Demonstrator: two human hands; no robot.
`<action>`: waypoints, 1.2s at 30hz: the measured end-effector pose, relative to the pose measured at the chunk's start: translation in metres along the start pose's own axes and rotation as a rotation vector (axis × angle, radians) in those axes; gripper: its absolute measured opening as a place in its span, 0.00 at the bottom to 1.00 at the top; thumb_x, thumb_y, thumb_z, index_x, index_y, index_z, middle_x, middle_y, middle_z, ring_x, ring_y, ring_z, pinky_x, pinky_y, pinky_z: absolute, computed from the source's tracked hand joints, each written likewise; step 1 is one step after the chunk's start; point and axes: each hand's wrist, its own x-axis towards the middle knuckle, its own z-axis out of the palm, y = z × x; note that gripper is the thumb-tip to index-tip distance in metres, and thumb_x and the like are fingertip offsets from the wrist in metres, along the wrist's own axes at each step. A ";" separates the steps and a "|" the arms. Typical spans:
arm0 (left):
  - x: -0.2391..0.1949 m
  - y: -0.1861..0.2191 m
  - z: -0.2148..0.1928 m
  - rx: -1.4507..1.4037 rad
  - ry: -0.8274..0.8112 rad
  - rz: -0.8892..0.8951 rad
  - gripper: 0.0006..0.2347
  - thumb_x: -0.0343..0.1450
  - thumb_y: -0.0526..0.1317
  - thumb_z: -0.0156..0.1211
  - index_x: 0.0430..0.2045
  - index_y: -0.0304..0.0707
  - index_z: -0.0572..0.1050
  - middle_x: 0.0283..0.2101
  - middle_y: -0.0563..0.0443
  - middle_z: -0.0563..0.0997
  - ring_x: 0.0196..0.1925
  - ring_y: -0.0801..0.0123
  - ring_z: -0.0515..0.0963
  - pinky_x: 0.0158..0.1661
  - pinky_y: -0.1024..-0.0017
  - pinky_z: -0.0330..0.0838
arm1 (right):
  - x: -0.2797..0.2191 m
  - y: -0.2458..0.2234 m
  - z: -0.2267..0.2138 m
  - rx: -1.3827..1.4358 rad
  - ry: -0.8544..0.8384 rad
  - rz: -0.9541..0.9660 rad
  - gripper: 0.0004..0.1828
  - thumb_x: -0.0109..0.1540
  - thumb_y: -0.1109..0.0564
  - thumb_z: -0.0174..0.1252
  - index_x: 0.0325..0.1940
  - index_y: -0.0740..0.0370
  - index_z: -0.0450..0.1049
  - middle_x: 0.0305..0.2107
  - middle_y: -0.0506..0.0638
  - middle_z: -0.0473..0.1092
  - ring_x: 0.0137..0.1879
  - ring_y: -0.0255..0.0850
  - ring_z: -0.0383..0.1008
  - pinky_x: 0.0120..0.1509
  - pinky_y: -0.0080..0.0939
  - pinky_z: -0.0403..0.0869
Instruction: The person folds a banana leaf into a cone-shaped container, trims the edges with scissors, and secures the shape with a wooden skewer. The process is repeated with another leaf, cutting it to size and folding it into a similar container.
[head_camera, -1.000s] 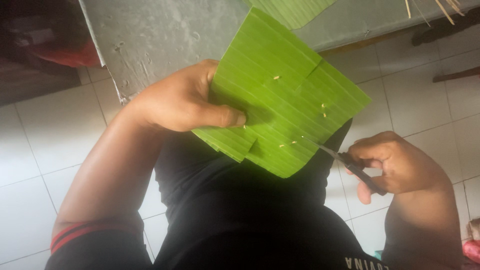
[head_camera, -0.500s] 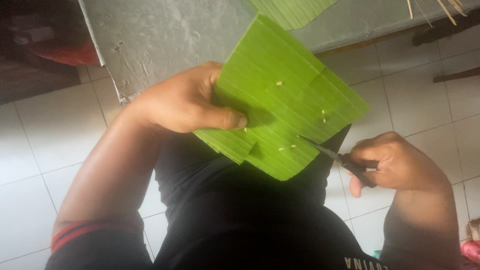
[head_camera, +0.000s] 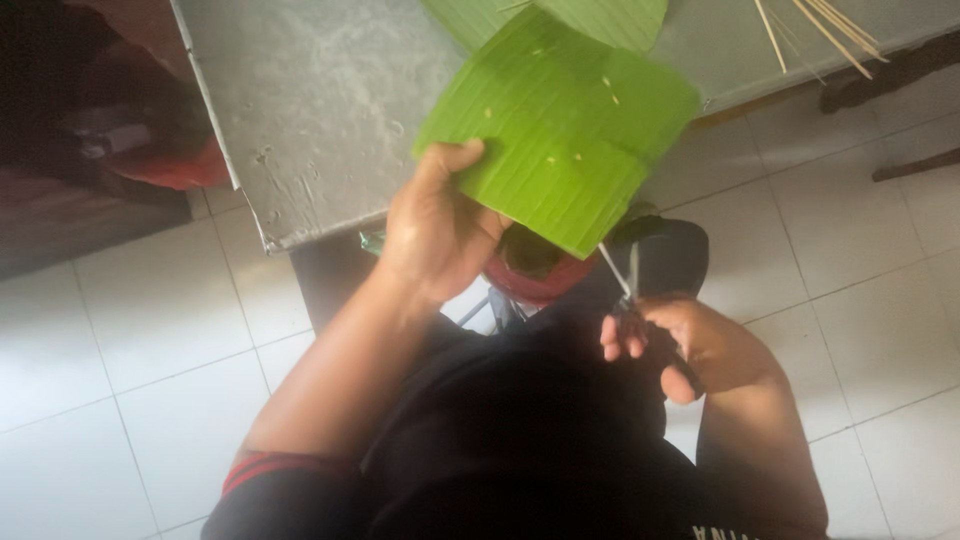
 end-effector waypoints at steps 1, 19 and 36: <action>0.001 -0.003 0.000 -0.036 -0.002 0.030 0.19 0.74 0.38 0.54 0.59 0.29 0.64 0.55 0.41 0.74 0.58 0.56 0.75 0.58 0.58 0.72 | 0.002 -0.003 0.004 0.017 -0.001 -0.006 0.54 0.49 0.12 0.55 0.52 0.63 0.75 0.41 0.50 0.78 0.45 0.38 0.75 0.53 0.39 0.75; -0.001 -0.047 0.015 0.075 0.154 0.426 0.13 0.83 0.43 0.63 0.35 0.33 0.71 0.26 0.55 0.74 0.23 0.75 0.69 0.22 0.73 0.58 | 0.048 -0.028 0.052 -0.083 0.396 0.062 0.36 0.51 0.22 0.64 0.33 0.58 0.78 0.22 0.40 0.73 0.27 0.28 0.70 0.30 0.30 0.68; -0.010 -0.055 0.034 -0.105 0.016 0.346 0.13 0.80 0.40 0.57 0.56 0.32 0.71 0.52 0.47 0.76 0.51 0.65 0.76 0.51 0.63 0.73 | 0.066 -0.032 0.059 0.019 0.465 -0.151 0.33 0.57 0.23 0.60 0.32 0.56 0.74 0.22 0.39 0.71 0.26 0.26 0.72 0.29 0.27 0.69</action>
